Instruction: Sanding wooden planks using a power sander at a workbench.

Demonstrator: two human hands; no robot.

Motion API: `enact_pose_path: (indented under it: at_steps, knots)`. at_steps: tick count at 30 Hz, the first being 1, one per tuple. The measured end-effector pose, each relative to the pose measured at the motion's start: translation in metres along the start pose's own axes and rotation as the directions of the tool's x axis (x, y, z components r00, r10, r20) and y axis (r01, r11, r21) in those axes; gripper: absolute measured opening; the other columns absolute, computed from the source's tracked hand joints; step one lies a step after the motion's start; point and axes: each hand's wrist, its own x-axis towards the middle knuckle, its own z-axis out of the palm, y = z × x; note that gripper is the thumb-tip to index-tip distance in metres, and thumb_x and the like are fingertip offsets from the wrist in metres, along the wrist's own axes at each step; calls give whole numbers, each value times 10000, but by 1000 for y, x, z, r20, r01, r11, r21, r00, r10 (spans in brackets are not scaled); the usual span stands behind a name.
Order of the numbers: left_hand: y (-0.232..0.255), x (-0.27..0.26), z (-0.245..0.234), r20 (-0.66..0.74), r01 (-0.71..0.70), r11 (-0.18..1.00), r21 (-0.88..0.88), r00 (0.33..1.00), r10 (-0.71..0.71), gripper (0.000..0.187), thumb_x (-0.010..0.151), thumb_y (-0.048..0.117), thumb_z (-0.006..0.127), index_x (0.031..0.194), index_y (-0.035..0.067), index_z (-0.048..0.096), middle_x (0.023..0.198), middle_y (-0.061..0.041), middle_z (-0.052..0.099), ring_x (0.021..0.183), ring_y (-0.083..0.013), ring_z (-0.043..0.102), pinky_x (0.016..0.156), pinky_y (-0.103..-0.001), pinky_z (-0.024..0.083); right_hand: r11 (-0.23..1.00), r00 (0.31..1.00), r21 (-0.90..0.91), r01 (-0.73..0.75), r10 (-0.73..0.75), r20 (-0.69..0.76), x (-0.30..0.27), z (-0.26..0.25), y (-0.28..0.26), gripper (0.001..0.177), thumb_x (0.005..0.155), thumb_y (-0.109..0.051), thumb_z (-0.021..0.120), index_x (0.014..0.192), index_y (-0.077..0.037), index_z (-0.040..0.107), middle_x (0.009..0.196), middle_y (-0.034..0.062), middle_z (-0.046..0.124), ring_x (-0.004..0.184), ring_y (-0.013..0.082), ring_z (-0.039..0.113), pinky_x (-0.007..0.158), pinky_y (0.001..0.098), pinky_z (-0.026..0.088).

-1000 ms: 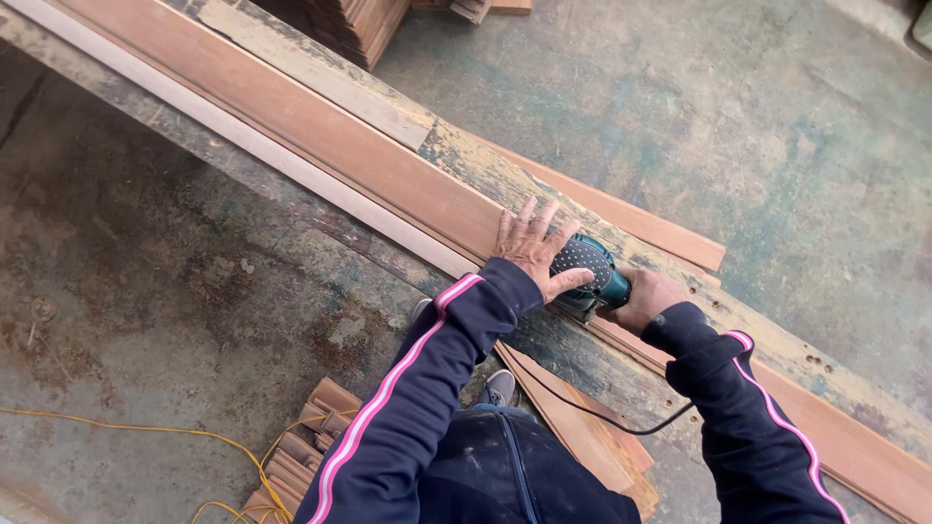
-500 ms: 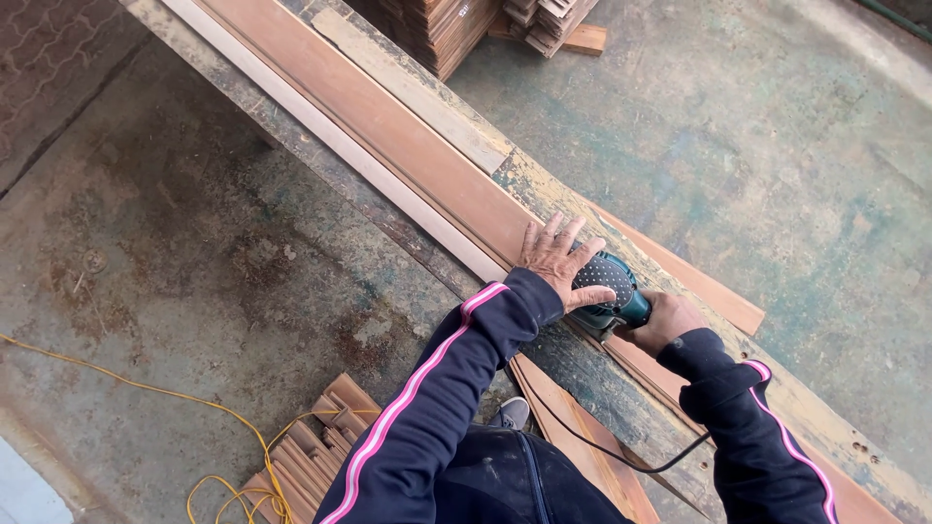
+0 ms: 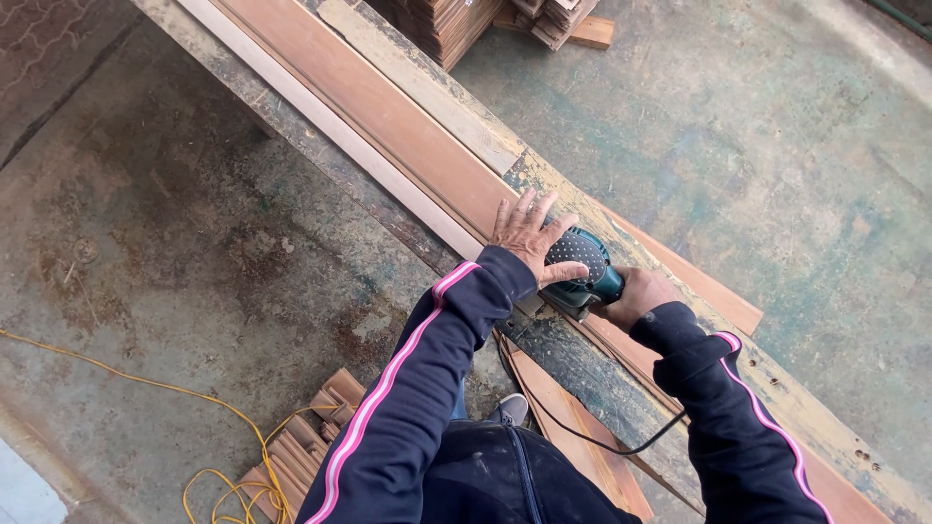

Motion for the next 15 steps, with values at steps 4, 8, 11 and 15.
enact_pose_path:
  at_steps: [4, 8, 11, 15]
  knots:
    - [-12, 0, -10, -16, 15, 1000, 3, 1000, -15, 946, 771, 883, 545, 1519, 315, 433, 1659, -153, 223, 1549, -419, 113, 1211, -644, 63, 999, 998, -7, 53, -54, -22, 13, 4, -8, 465, 705, -400, 869, 1056, -109, 776, 851, 169, 769, 808, 325, 759, 789, 438, 590]
    - [-17, -2, -17, -43, 78, 993, 84, 996, -75, 1023, 779, 846, 611, 1587, 288, 326, 1693, -152, 118, 1570, -405, 53, 1217, -667, 35, 995, 995, 21, 99, -98, -22, 28, 8, -17, 460, 681, -388, 877, 1023, -96, 781, 840, 172, 772, 797, 316, 764, 781, 436, 589]
    - [38, -34, -74, -107, 158, 986, -44, 981, -162, 1192, 705, 751, 756, 1612, 149, 271, 1692, -198, 110, 1566, -418, 78, 1216, -674, 50, 993, 995, -50, 103, -104, -9, 47, 11, -26, 474, 697, -433, 883, 1011, -92, 786, 854, 181, 770, 818, 321, 760, 794, 436, 583]
    - [119, -130, -148, -189, -173, -77, -982, 860, 475, 934, 903, 618, 733, 1577, 64, 398, 1675, -193, 194, 1592, -235, 150, 1364, -483, 153, 994, 994, 27, 104, -105, 28, 69, 17, -42, 466, 679, -389, 884, 1018, -85, 783, 826, 187, 782, 792, 313, 780, 783, 441, 580]
